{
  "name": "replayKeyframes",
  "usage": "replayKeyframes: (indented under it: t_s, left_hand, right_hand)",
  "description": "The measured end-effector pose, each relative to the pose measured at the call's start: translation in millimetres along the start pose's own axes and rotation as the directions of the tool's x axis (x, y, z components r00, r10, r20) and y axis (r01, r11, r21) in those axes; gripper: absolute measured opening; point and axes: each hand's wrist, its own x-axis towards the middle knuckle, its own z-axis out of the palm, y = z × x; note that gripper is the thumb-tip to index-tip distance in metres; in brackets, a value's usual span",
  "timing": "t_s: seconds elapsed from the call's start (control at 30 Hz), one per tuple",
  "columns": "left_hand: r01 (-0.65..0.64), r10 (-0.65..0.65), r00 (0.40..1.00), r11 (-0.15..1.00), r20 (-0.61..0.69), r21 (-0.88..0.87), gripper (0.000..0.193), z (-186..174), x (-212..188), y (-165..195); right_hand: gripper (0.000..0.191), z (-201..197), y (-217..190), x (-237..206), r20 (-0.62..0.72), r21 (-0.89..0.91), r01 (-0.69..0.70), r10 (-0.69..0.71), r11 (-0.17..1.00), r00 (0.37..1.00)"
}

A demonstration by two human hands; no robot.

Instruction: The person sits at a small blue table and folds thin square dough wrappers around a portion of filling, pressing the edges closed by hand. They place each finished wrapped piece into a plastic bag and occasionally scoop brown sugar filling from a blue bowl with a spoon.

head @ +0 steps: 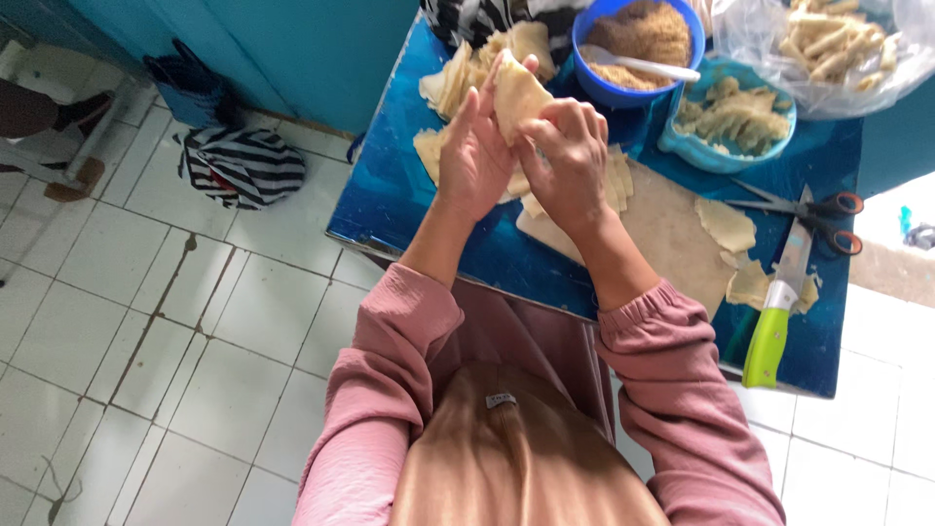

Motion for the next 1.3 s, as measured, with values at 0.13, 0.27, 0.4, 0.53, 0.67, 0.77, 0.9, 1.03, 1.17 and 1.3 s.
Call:
replayKeyframes:
  t_s: [0.13, 0.27, 0.4, 0.53, 0.67, 0.77, 0.9, 1.03, 1.17, 1.3]
  left_hand:
    - [0.025, -0.024, 0.999, 1.0, -0.025, 0.016, 0.058, -7.4, 0.1, -3.4]
    - [0.089, -0.08, 0.993, 0.99, -0.082, 0.11, 0.061, -12.7, 2.8, -10.3]
    - [0.075, -0.064, 0.99, 0.993, -0.129, 0.086, 0.058, -10.8, 7.1, -11.5]
    - [0.081, -0.079, 0.996, 0.995, -0.039, 0.053, 0.054, -7.0, 0.5, -11.3]
    - [0.12, -0.12, 0.993, 0.989, -0.002, 0.088, 0.053, -3.6, -2.0, -17.4]
    - [0.089, -0.084, 0.996, 0.964, -0.03, 0.249, 0.055, -1.8, -1.4, -25.8]
    - [0.124, -0.11, 0.992, 0.957, -0.067, 0.264, 0.055, -0.3, 3.2, -33.0]
    - [0.138, -0.131, 0.99, 0.968, -0.046, 0.21, 0.053, 5.2, 14.8, -42.2]
    - [0.157, -0.143, 0.987, 0.941, -0.068, 0.301, 0.055, 6.8, 5.6, -41.4]
    - [0.114, -0.084, 0.992, 0.915, -0.094, 0.387, 0.062, 2.1, -4.1, -43.6]
  right_hand:
    - [0.017, 4.6, 6.3, -2.6, -0.03, 0.264, -0.203, 0.218, 0.943, 0.976]
    - [0.012, 4.2, 19.4, -8.9, 0.082, 0.596, -0.513, 0.589, 0.617, 0.804]
    - [0.018, -2.9, 30.8, -8.7, 0.214, 0.67, -0.516, 0.527, 0.533, 0.822]
    - [0.007, 1.0, 26.2, -9.7, 0.252, 0.62, -0.539, 0.507, 0.57, 0.825]
    - [0.017, 6.3, 20.3, -13.6, 0.101, 0.394, -0.422, 0.418, 0.817, 0.903]
    - [0.014, 6.4, 22.9, -16.4, 0.147, 0.436, -0.488, 0.475, 0.756, 0.867]
    - [0.013, 7.0, 29.1, -18.5, 0.178, 0.472, -0.565, 0.555, 0.677, 0.813]
    - [0.01, 2.0, 33.0, -22.2, 0.149, 0.534, -0.572, 0.596, 0.623, 0.789]
    - [0.004, -0.4, 32.5, -30.5, 0.157, 0.547, -0.587, 0.615, 0.597, 0.772]
    - [0.002, 7.4, 32.2, -43.1, 0.219, 0.574, -0.646, 0.665, 0.504, 0.714]
